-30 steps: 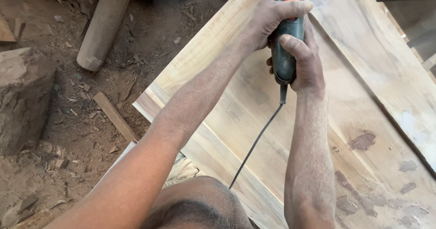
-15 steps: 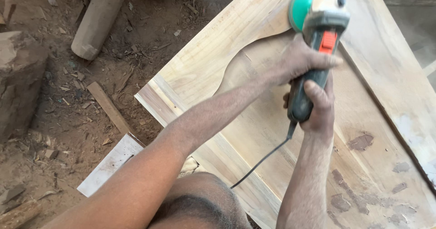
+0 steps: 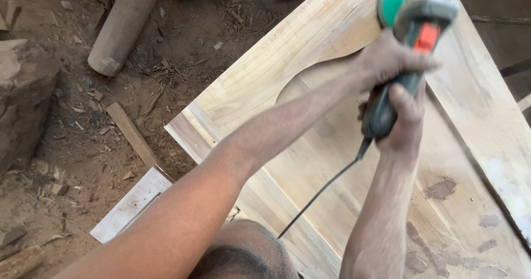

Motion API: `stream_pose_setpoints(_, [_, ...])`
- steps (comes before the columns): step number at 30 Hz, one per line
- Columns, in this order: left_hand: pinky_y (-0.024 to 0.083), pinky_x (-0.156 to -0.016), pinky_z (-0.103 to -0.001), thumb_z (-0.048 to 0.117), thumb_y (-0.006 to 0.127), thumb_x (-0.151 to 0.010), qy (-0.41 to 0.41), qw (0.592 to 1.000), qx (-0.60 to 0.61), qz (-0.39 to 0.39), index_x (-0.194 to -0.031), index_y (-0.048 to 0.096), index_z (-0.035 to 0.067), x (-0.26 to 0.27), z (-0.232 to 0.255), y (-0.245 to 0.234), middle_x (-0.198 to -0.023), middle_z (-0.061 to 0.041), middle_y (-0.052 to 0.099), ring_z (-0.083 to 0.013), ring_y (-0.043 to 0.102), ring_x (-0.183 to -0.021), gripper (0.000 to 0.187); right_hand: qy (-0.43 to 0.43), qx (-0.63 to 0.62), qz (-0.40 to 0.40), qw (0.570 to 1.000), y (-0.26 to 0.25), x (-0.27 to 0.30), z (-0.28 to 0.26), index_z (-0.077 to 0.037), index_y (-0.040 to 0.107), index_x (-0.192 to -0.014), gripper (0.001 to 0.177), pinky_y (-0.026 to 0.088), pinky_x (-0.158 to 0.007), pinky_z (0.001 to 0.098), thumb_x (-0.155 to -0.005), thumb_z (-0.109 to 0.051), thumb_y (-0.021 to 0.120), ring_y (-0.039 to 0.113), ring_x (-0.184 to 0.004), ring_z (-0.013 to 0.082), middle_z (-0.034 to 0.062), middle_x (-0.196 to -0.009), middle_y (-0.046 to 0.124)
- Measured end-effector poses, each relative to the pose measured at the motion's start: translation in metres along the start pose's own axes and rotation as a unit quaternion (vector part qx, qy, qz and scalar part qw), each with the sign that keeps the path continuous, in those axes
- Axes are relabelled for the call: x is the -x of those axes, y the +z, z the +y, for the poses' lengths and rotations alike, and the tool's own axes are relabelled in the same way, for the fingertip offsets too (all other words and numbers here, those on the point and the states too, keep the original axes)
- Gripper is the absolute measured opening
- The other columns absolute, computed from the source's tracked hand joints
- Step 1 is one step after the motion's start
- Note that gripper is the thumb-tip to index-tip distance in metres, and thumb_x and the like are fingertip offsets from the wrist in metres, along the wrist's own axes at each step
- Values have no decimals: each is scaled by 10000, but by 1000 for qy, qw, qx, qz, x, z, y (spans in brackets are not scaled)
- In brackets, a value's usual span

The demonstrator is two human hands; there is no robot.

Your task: The person uses an angle grinder with a sanding disc to smooth the surface of a large wooden board. They move the tool across the wood in sweeping motions, generating dust as they work.

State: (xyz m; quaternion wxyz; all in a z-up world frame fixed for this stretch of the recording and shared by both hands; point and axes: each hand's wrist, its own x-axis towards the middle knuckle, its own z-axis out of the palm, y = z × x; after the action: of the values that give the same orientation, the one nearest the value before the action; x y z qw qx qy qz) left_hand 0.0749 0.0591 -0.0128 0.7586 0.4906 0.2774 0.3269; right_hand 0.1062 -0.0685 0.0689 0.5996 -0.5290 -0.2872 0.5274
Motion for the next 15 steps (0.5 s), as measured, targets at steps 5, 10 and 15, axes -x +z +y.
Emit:
stream_pose_setpoints(5, [631, -527, -294, 408, 851, -701, 40, 998, -20, 41, -892, 706, 50, -36, 21, -34, -696, -71, 665, -166, 708, -575, 431, -22, 55, -35, 998, 5, -54, -5, 21, 354, -1577, 840, 645, -583, 273, -911, -354, 701, 706, -692, 183, 161, -1028, 654])
stream_pose_setpoints(10, [631, -453, -320, 414, 826, -698, -13, 1000, -11, -2, -885, 687, 33, -48, 22, -32, -656, -75, 638, -194, 696, -513, 446, -30, 60, -2, 998, -2, -59, -7, 16, 280, -1613, 934, 666, -582, 268, -883, -368, 718, 731, -723, 174, 173, -1058, 660])
stream_pose_setpoints(15, [667, -552, -331, 384, 873, -700, 62, 997, 19, -36, -947, 691, 20, -50, 0, 7, -758, -105, 653, -189, 713, -650, 477, -38, 58, 32, 997, -14, -30, -11, 38, 274, -1637, 948, 647, -604, 274, -915, -381, 724, 702, -722, 187, 194, -1088, 630])
